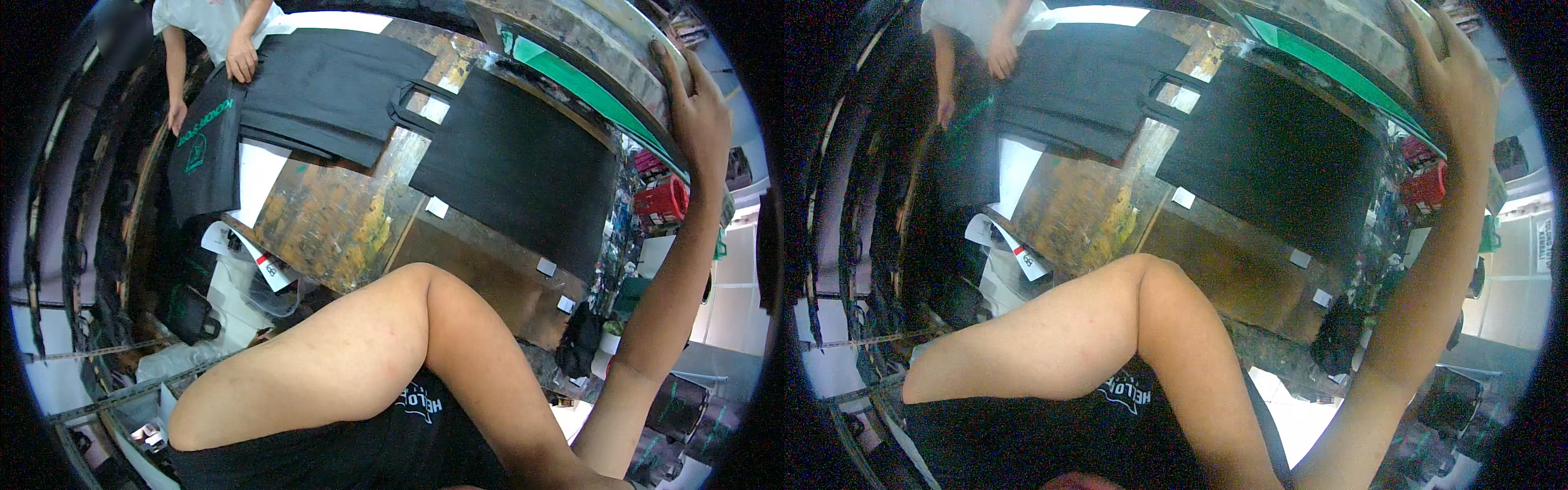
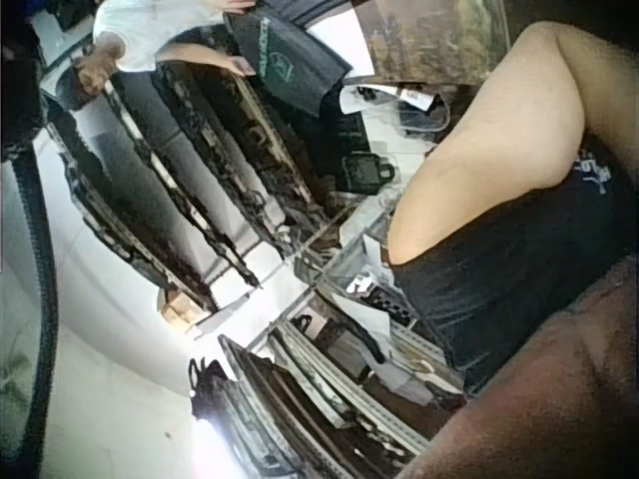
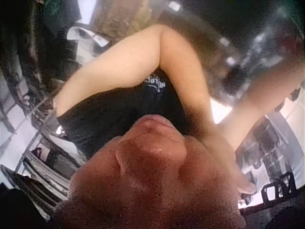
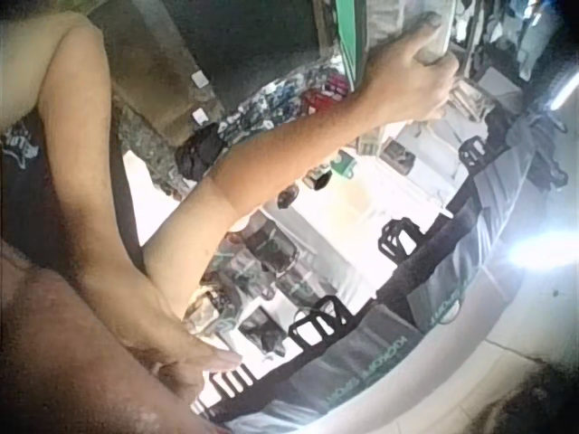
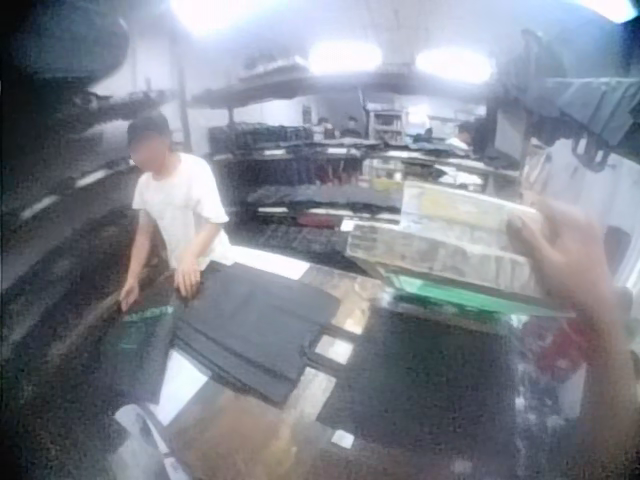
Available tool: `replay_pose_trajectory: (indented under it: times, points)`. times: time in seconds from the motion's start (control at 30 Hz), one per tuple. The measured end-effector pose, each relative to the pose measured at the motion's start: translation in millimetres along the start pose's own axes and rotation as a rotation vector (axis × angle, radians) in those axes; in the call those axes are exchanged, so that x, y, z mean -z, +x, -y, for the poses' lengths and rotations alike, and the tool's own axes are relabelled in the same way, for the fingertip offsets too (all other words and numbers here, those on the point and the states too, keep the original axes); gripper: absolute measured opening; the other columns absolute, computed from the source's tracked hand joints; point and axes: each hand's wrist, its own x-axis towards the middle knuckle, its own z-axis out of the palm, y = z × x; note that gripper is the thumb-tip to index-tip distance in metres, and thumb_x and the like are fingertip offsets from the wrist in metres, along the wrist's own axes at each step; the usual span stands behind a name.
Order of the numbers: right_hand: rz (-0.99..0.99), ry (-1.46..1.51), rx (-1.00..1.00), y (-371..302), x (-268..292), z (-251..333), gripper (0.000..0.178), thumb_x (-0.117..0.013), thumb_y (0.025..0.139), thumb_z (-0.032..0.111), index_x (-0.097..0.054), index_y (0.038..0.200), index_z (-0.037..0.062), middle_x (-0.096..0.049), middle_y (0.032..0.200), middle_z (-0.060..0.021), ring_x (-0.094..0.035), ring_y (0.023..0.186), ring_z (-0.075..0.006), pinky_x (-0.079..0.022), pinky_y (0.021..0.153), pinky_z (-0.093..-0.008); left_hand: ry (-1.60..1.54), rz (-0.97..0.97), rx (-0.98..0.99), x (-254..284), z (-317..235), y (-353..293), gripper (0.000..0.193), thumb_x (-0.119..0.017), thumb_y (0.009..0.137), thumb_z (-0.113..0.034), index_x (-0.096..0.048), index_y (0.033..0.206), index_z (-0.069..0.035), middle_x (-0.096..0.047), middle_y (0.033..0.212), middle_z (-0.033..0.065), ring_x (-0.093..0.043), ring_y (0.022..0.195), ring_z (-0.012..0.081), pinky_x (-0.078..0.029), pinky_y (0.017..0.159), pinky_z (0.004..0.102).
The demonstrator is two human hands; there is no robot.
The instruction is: The person applies tape to a screen printing frame and then uses a squeegee to print a logo onto black bags placed on a platen.
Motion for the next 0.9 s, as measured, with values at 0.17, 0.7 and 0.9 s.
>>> replay_pose_trajectory:
  times: [0.17,0.7,0.9]
  points:
    - [0.02,0.242,-0.238,4.2,15.1,13.6,0.054,-0.057,0.1,0.056,-0.065,0.142,0.022,-0.071,0.124,-0.0217,-0.069,0.113,-0.0395,-0.052,0.098,-0.0471,0.021,0.005,0.016,-2.8,-4.5,-6.0,0.023,-0.064,0.099,-0.023,-0.072,0.102,-0.002,-0.074,0.097,0.0147,-0.07,0.089,0.0319,-0.054,0.08,0.0439]
    - [-0.032,0.269,-0.233,-19.6,37.5,37.1,0.07,-0.051,0.098,0.07,-0.072,0.123,0.0077,-0.073,0.106,-0.0197,-0.068,0.104,-0.0378,-0.043,0.095,-0.0525,0.474,-0.421,0.46,85.5,-77.8,-113.1,0.021,-0.06,0.102,-0.017,-0.071,0.098,0.0,-0.075,0.092,0.0147,-0.07,0.082,0.0282,-0.056,0.074,0.0413]
    - [-0.126,0.257,-0.234,-52.7,56.5,75.5,0.061,-0.061,0.094,0.066,-0.073,0.11,0.0084,-0.071,0.099,-0.0133,-0.065,0.1,-0.0312,-0.04,0.089,-0.048,0.611,-1.301,0.346,177.0,-147.0,-238.3,0.026,-0.056,0.11,-0.035,-0.053,0.115,-0.01,-0.046,0.079,-0.0034,-0.046,0.07,0.0064,-0.039,0.063,0.0249]
